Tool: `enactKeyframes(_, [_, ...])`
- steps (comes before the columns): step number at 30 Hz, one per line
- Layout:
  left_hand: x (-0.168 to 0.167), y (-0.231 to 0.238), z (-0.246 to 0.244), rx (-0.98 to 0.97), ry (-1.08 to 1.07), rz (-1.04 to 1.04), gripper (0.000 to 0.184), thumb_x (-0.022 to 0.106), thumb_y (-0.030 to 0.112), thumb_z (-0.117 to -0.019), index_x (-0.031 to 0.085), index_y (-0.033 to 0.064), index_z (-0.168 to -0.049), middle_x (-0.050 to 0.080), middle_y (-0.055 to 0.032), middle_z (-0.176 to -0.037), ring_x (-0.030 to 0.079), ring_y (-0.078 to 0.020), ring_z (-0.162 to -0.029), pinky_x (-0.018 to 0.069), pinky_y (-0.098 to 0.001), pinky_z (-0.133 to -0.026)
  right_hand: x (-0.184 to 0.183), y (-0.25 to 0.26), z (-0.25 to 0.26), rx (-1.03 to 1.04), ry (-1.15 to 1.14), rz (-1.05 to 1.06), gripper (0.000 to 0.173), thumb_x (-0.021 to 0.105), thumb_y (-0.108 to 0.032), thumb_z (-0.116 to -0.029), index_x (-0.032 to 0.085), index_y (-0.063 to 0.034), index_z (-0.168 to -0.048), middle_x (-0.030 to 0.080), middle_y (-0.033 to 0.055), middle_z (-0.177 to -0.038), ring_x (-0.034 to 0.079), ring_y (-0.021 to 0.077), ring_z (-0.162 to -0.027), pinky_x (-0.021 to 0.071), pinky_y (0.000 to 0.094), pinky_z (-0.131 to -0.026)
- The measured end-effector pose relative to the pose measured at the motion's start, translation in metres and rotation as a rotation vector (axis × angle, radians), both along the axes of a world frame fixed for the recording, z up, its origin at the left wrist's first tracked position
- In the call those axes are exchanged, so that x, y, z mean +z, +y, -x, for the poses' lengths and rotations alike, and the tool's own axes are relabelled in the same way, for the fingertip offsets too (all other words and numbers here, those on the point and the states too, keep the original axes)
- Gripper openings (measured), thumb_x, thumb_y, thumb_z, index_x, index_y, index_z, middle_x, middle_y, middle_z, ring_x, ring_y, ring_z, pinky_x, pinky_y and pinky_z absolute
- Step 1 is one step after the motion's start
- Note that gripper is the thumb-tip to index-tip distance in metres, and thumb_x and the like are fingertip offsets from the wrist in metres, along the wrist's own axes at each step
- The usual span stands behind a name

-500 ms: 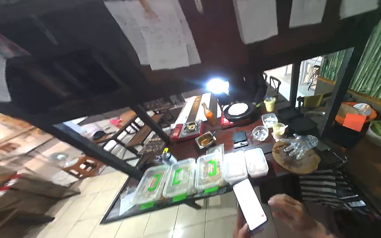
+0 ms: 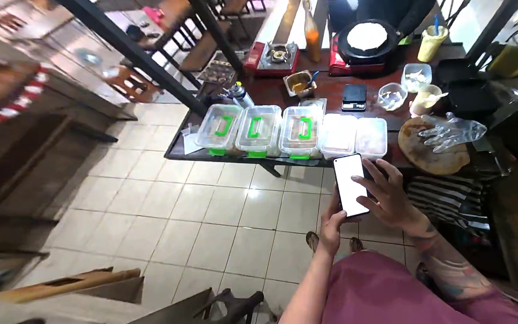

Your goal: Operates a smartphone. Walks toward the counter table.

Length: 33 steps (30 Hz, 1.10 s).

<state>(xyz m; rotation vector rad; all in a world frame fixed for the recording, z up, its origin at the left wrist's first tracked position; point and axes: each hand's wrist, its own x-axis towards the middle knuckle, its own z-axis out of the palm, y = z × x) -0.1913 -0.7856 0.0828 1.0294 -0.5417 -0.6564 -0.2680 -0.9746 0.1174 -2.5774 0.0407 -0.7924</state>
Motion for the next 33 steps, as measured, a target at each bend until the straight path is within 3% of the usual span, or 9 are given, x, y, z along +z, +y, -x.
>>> enactKeyframes(5, [-0.001,0.007,0.001,0.028,-0.006,-0.005,0.071,0.047,0.024,-0.0983,0.022,-0.0004,-0.161,0.059,-0.0199,-0.141,0.071,-0.0299,-0.107,0.064,-0.0488,-0.079,-0.001,0.006,0.001,0.06,-0.041,0.01,0.038,0.051,-0.046,-0.105,0.068,-0.0284,-0.134,0.04,0.001,-0.163,0.022,0.0323,-0.155,0.0161,0.0586,-0.124])
enactKeyframes(9, [0.0,0.011,-0.001,0.027,0.0,0.011,0.07,0.046,0.023,-0.0985,0.024,0.0068,-0.163,0.058,-0.0201,-0.141,0.071,-0.0313,-0.107,0.0639,-0.0501,-0.078,-0.007,0.007,0.008,0.05,-0.156,-0.019,0.024,0.058,-0.031,-0.1033,0.078,-0.0232,-0.113,0.054,0.0004,-0.152,0.034,0.0303,-0.148,0.0211,0.0562,-0.122])
enactKeyframes(13, [0.002,0.014,-0.002,0.032,-0.001,0.01,0.069,0.046,0.024,-0.0991,0.025,0.0105,-0.163,0.058,-0.0188,-0.142,0.071,-0.0307,-0.107,0.064,-0.0495,-0.079,-0.016,0.007,0.018,0.088,-0.208,0.003,0.019,0.062,-0.028,-0.1001,0.08,-0.0239,-0.106,0.057,-0.0002,-0.148,0.037,0.03,-0.145,0.0234,0.0551,-0.119])
enactKeyframes(27, [0.0,0.015,-0.002,0.037,0.027,0.019,0.071,0.049,0.024,-0.0973,0.025,0.0094,-0.163,0.06,-0.0179,-0.14,0.071,-0.0287,-0.106,0.0637,-0.0481,-0.08,-0.024,0.017,0.023,0.083,-0.175,0.006,0.019,0.062,-0.029,-0.1006,0.079,-0.0275,-0.11,0.052,-0.0015,-0.153,0.033,0.0298,-0.147,0.0211,0.0573,-0.119])
enactKeyframes(33, [-0.001,0.014,0.0,0.04,0.043,0.019,0.072,0.048,0.023,-0.0972,0.023,0.0087,-0.163,0.059,-0.0175,-0.14,0.071,-0.0292,-0.106,0.0633,-0.0487,-0.081,-0.019,0.015,0.019,0.029,-0.146,-0.024,0.027,0.058,-0.032,-0.1021,0.076,-0.0275,-0.121,0.051,0.0005,-0.155,0.033,0.0317,-0.147,0.0216,0.0588,-0.118])
